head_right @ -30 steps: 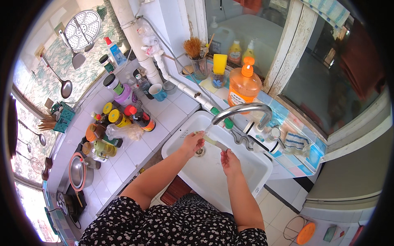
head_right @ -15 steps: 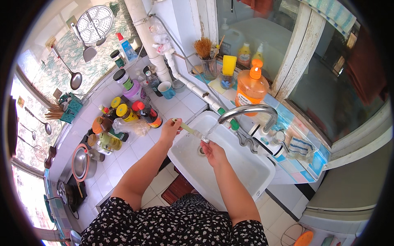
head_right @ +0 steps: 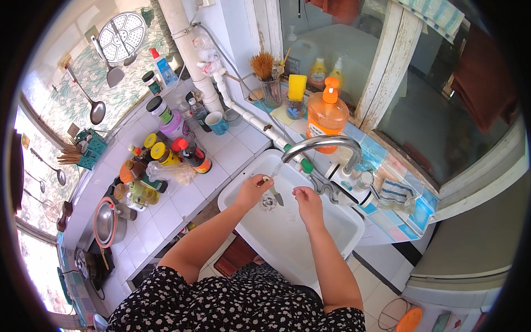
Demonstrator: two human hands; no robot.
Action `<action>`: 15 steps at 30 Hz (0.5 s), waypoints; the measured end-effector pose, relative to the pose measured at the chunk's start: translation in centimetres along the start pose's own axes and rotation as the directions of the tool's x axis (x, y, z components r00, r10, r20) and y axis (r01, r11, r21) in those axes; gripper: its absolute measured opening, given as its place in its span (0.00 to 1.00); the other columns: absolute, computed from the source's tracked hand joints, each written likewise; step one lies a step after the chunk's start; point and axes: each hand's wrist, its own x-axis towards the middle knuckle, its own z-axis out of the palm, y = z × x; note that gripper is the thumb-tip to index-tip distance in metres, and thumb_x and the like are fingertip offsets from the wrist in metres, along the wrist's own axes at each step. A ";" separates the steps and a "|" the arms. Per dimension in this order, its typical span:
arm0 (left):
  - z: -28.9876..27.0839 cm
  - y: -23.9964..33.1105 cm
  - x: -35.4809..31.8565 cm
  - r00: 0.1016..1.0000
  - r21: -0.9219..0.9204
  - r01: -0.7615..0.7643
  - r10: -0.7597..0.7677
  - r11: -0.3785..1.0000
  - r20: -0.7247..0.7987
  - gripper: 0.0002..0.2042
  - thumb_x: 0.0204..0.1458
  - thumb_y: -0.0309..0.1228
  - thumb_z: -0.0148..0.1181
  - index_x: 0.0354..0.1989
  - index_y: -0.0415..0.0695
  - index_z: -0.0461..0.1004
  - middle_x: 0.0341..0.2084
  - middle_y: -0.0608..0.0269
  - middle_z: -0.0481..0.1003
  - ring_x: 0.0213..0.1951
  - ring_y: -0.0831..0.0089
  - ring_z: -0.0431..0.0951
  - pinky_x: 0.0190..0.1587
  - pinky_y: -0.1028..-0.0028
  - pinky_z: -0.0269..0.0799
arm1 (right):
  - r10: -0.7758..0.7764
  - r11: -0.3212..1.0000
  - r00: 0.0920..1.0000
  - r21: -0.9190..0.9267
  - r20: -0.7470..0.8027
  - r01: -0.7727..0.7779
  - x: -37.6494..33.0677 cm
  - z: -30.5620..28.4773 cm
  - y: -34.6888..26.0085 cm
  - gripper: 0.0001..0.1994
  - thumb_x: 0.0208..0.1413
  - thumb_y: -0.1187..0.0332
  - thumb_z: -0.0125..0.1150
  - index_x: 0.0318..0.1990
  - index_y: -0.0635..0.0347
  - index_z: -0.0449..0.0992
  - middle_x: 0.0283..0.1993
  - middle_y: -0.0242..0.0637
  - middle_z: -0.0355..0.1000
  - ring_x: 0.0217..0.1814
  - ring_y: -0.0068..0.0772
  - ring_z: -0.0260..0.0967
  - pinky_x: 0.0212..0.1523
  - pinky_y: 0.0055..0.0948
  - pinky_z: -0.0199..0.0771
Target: The person washes a knife and a cloth at the sink, then wipes the countertop and sink area. They also wipe the exterior of the refrigerator and handle a plate of sliced fruit.
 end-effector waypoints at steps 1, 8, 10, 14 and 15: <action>0.5 0.1 0.0 1.000 0.000 -0.004 0.004 1.000 -0.001 0.13 0.50 0.38 0.60 0.34 0.39 0.75 0.22 0.65 0.72 0.26 0.79 0.68 0.30 0.76 0.64 | -0.110 0.989 0.994 -0.105 -0.021 0.108 -0.3 -0.8 -0.4 0.09 0.56 0.66 0.51 0.37 0.61 0.74 0.37 0.34 0.74 0.35 0.24 0.69 0.36 0.26 0.67; 3.1 0.0 -0.1 0.984 0.069 -0.149 0.155 0.986 -0.085 0.12 0.48 0.38 0.60 0.31 0.41 0.77 0.23 0.57 0.70 0.26 0.68 0.71 0.31 0.71 0.66 | -0.596 0.606 0.776 -0.748 -0.205 0.268 -1.3 -8.1 -4.4 0.08 0.49 0.73 0.55 0.38 0.57 0.73 0.38 0.37 0.71 0.43 0.41 0.67 0.44 0.37 0.65; 3.7 1.4 -1.4 0.980 0.105 -0.188 0.193 0.977 -0.043 0.11 0.48 0.38 0.60 0.31 0.43 0.77 0.23 0.58 0.69 0.26 0.68 0.71 0.31 0.72 0.67 | -0.690 0.429 0.697 -0.887 -0.198 0.172 -1.4 -10.4 -4.8 0.12 0.48 0.74 0.55 0.42 0.58 0.70 0.45 0.38 0.68 0.47 0.42 0.64 0.48 0.40 0.61; 4.3 4.3 -4.5 0.975 0.163 -0.224 0.222 0.961 0.029 0.09 0.49 0.36 0.60 0.32 0.44 0.78 0.23 0.61 0.69 0.24 0.69 0.70 0.30 0.72 0.67 | -0.561 0.286 0.784 -0.951 -0.265 -0.116 -0.5 -14.4 -3.4 0.10 0.52 0.70 0.53 0.41 0.62 0.68 0.44 0.42 0.68 0.47 0.42 0.67 0.47 0.40 0.65; 4.5 4.6 -4.9 0.972 0.182 -0.236 0.234 0.955 0.036 0.09 0.49 0.36 0.60 0.33 0.45 0.77 0.23 0.61 0.69 0.24 0.69 0.70 0.30 0.72 0.67 | -0.483 0.326 0.829 -0.937 -0.281 -0.128 -0.5 -14.6 -3.4 0.09 0.53 0.69 0.51 0.40 0.62 0.68 0.42 0.43 0.69 0.45 0.43 0.68 0.45 0.39 0.67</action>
